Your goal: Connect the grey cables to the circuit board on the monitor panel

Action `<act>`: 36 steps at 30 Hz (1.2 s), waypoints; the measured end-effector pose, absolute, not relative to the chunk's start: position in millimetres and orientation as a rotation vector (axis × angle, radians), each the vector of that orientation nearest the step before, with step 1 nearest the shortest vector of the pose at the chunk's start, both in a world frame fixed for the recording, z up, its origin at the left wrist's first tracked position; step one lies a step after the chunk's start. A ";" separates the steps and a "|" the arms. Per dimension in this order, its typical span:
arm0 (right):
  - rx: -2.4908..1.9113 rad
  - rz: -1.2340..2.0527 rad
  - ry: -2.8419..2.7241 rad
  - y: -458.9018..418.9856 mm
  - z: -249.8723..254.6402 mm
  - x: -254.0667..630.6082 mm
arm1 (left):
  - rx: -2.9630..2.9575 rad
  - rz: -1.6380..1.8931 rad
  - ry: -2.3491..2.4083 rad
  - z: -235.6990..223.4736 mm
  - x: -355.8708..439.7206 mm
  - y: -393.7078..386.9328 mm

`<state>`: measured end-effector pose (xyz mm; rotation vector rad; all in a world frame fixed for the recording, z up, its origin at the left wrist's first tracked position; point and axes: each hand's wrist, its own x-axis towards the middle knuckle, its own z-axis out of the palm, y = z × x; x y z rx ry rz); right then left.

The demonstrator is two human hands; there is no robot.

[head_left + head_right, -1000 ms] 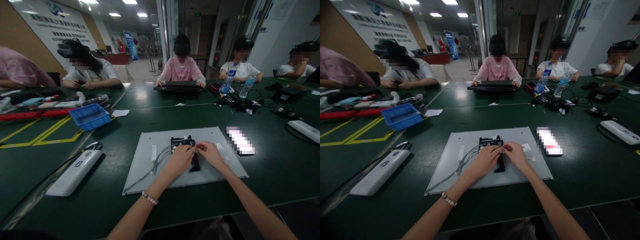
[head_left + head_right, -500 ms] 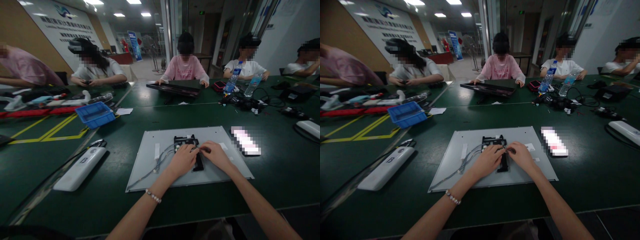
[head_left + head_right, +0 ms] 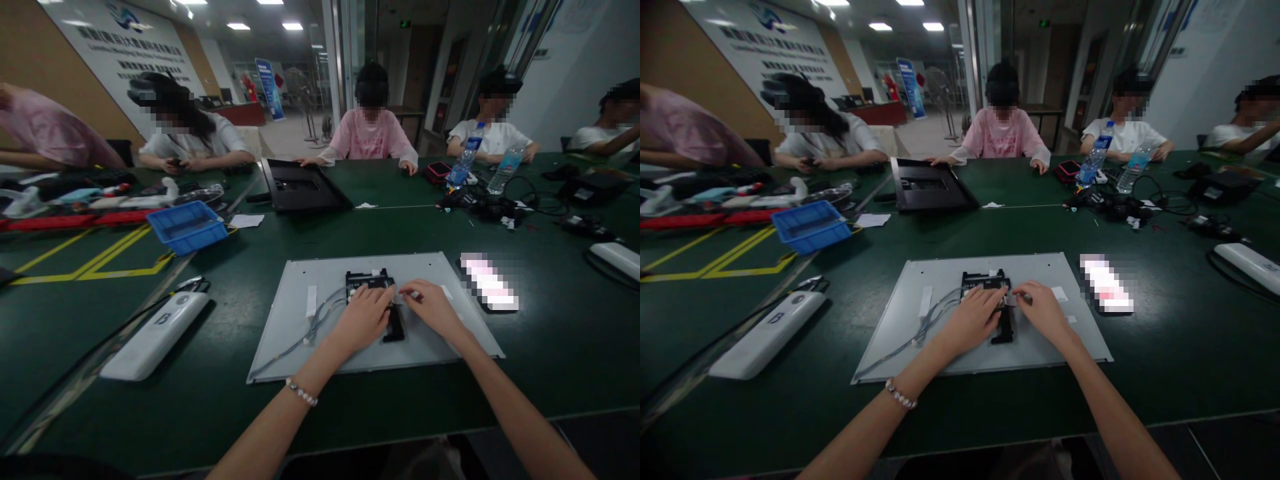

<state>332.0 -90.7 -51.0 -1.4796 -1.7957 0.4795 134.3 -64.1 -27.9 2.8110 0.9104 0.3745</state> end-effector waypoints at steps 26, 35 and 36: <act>-1.307 0.510 -2.031 -93.9 -43.9 303.2 | 2.325 0.507 1.411 -31.9 3.4 8.1; -1.334 0.458 -2.035 -95.5 -43.1 299.3 | 2.273 0.531 1.401 -21.4 -4.8 6.8; -1.336 0.458 -2.037 -95.8 -43.3 299.2 | 2.241 0.545 1.400 -18.3 -6.7 7.1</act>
